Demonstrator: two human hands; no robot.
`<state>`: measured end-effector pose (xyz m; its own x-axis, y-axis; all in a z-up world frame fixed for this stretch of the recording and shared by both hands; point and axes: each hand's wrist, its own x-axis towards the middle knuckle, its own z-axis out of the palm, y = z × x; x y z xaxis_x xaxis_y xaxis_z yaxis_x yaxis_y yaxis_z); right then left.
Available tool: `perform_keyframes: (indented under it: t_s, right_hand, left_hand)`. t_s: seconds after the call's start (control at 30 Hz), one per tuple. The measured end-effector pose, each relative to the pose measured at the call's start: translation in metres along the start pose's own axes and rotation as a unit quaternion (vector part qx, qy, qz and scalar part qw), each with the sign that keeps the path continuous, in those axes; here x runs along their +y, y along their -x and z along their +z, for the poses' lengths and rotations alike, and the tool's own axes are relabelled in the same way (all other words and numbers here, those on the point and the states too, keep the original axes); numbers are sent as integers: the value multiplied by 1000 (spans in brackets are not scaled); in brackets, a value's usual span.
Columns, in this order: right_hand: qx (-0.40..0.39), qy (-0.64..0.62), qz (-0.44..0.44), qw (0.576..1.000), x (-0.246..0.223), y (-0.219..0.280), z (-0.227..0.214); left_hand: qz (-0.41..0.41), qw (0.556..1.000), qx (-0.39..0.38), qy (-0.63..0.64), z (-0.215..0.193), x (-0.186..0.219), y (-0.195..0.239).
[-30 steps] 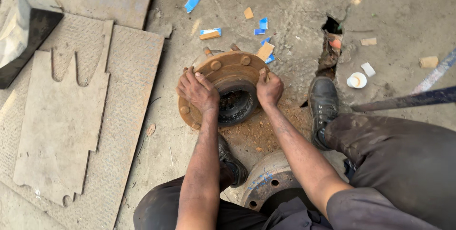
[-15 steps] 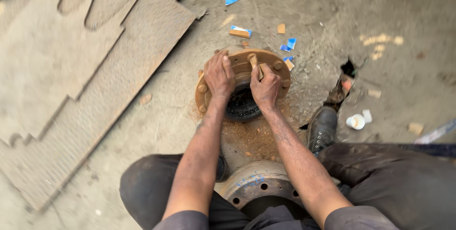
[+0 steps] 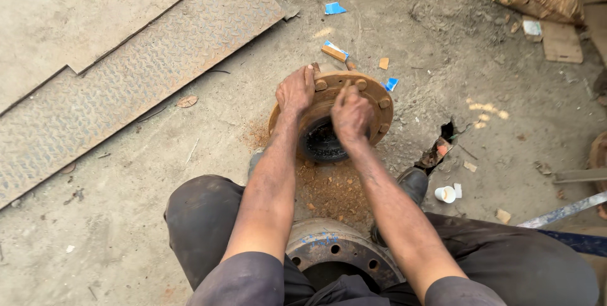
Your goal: The person scrubs a circular metal part with a small abrasive block, rotating it to clean different sections. The person sits on the ground while performing the task.
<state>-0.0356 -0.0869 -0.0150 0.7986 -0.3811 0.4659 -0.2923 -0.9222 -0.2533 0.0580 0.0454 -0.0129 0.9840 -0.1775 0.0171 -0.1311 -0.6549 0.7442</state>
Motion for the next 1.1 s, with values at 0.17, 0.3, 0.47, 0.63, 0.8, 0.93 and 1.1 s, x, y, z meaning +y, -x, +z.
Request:
perform_keyframes:
  t_s: [0.17,0.3,0.47,0.63,0.8,0.93,1.1]
  right_hand:
    - [-39,-8,-73,997,-14,8,17]
    - [-59,55,-43,996,15,-9,-20]
    - [-47,24,-35,998,27,-15,-30]
    - [-23,65,-8,998,0,-7,-27]
    - [45,12,-97,994,-29,9,-9]
    - [-100,-60,3,993,-24,5,-17]
    - [-112,-49,-140,982,-29,16,-25]
  left_hand:
    - [-16,999,-28,31,-4,-1,-2]
    - [-19,998,-37,42,-12,0,1]
    - [-97,982,-132,98,-21,9,-9]
    - [-107,937,-247,222,-22,-4,-28]
    - [-123,904,-291,286,-7,-17,-42]
    - [-62,924,-274,260,5,-25,-53]
    - [-77,914,-268,294,10,-23,-60]
